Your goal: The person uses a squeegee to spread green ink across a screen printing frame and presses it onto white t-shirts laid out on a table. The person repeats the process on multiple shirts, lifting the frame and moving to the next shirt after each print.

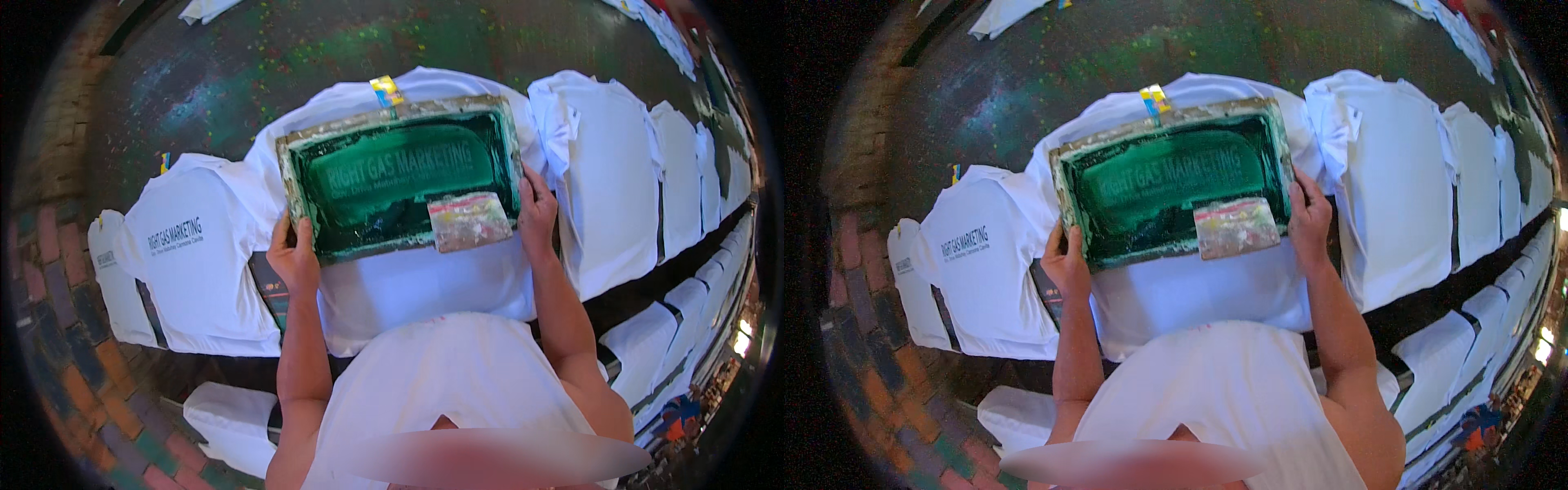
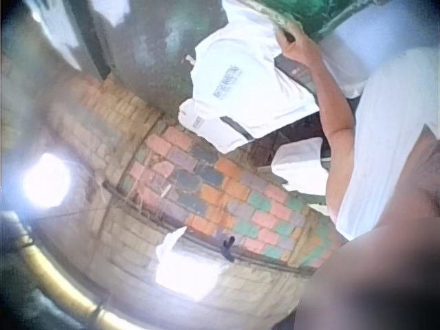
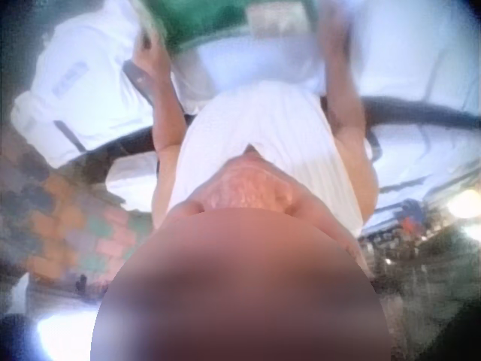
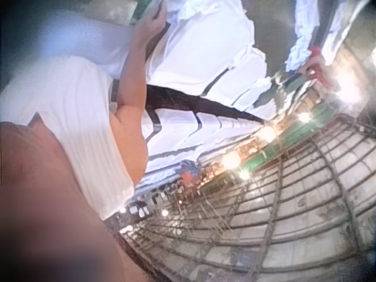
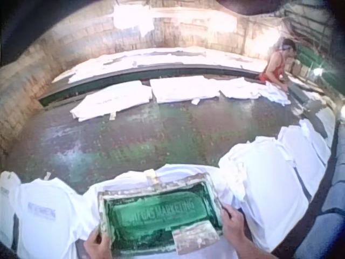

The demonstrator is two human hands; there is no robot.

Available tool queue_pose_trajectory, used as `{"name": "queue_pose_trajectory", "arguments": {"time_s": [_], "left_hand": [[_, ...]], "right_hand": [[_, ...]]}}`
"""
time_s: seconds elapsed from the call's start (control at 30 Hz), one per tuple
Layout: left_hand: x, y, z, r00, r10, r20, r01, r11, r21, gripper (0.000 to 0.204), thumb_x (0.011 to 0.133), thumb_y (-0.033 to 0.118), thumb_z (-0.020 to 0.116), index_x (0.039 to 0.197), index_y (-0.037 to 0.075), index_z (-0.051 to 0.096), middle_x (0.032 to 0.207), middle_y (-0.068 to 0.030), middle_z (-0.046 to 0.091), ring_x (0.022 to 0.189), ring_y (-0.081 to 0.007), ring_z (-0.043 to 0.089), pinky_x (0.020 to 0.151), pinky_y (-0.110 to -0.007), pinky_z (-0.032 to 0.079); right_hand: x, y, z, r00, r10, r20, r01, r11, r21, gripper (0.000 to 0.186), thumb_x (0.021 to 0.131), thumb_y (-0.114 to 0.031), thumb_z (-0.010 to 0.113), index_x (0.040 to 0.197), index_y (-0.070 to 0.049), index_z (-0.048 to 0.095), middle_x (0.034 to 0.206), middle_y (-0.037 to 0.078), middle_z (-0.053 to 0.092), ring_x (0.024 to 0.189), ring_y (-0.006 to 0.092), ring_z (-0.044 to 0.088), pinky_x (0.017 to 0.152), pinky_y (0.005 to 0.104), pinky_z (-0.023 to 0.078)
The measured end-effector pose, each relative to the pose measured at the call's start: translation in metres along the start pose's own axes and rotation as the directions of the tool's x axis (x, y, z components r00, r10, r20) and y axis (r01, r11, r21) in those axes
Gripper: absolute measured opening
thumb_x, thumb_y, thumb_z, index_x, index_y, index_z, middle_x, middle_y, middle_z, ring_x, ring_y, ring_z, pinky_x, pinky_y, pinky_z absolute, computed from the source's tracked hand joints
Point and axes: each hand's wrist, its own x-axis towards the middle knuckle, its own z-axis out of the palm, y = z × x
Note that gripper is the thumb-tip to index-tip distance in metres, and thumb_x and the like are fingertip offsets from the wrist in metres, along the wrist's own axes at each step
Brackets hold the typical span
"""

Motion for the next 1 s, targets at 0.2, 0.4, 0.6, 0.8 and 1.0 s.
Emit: {"name": "queue_pose_trajectory", "arguments": {"time_s": [0.2,0.4,0.6,0.8,1.0], "left_hand": [[0.005,-0.005,0.005,1.000,0.025,0.003,-0.025,0.996,-0.083,0.042,0.108,0.004,0.077,0.147,-0.011,0.071,0.130,-0.0098,0.079,0.113,-0.0131,0.073,0.103,-0.030,0.057],[0.009,-0.004,0.003,1.000,0.009,-0.006,-0.009,0.999,-0.049,0.044,0.106,0.002,0.079,0.148,-0.010,0.070,0.131,-0.0111,0.080,0.114,-0.0140,0.073,0.103,-0.030,0.058],[0.011,-0.010,0.002,1.000,0.011,-0.005,-0.011,0.999,-0.048,0.044,0.106,0.002,0.080,0.148,-0.009,0.072,0.128,-0.0095,0.080,0.109,-0.0125,0.073,0.099,-0.029,0.058],[0.012,-0.008,0.005,1.000,-0.002,0.010,0.003,0.998,-0.066,0.044,0.106,0.001,0.079,0.149,-0.008,0.071,0.129,-0.0100,0.081,0.110,-0.0126,0.073,0.101,-0.029,0.058],[0.013,-0.012,0.007,0.999,0.052,-0.007,-0.052,0.998,-0.029,0.048,0.104,0.006,0.083,0.148,-0.009,0.071,0.128,-0.0115,0.081,0.113,-0.0161,0.074,0.104,-0.033,0.058]], "right_hand": [[0.005,0.004,0.001,1.000,0.001,-0.014,-0.001,1.000,0.008,0.038,0.116,-0.017,0.066,0.148,0.003,0.073,0.136,0.012,0.079,0.123,0.0163,0.070,0.110,0.0316,0.053],[0.006,-0.033,-0.011,0.975,-0.185,0.124,0.204,0.964,-0.168,0.043,0.103,-0.011,0.077,0.145,-0.002,0.075,0.138,0.016,0.077,0.126,0.0287,0.073,0.113,0.0391,0.054],[-0.034,-0.094,-0.012,0.601,-0.497,0.626,0.767,0.579,-0.277,0.046,0.091,0.002,0.074,0.137,-0.003,0.075,0.136,0.017,0.074,0.126,0.0421,0.070,0.110,0.0496,0.057],[-0.033,-0.113,0.030,0.686,-0.509,0.520,0.716,0.602,-0.354,0.044,0.088,0.009,0.070,0.130,-0.003,0.076,0.122,0.016,0.078,0.115,0.0393,0.072,0.101,0.0504,0.059],[-0.046,-0.134,0.082,0.613,-0.520,0.595,0.766,0.577,-0.284,0.042,0.088,0.009,0.071,0.129,-0.004,0.076,0.119,0.016,0.079,0.111,0.0391,0.073,0.098,0.0495,0.060]]}}
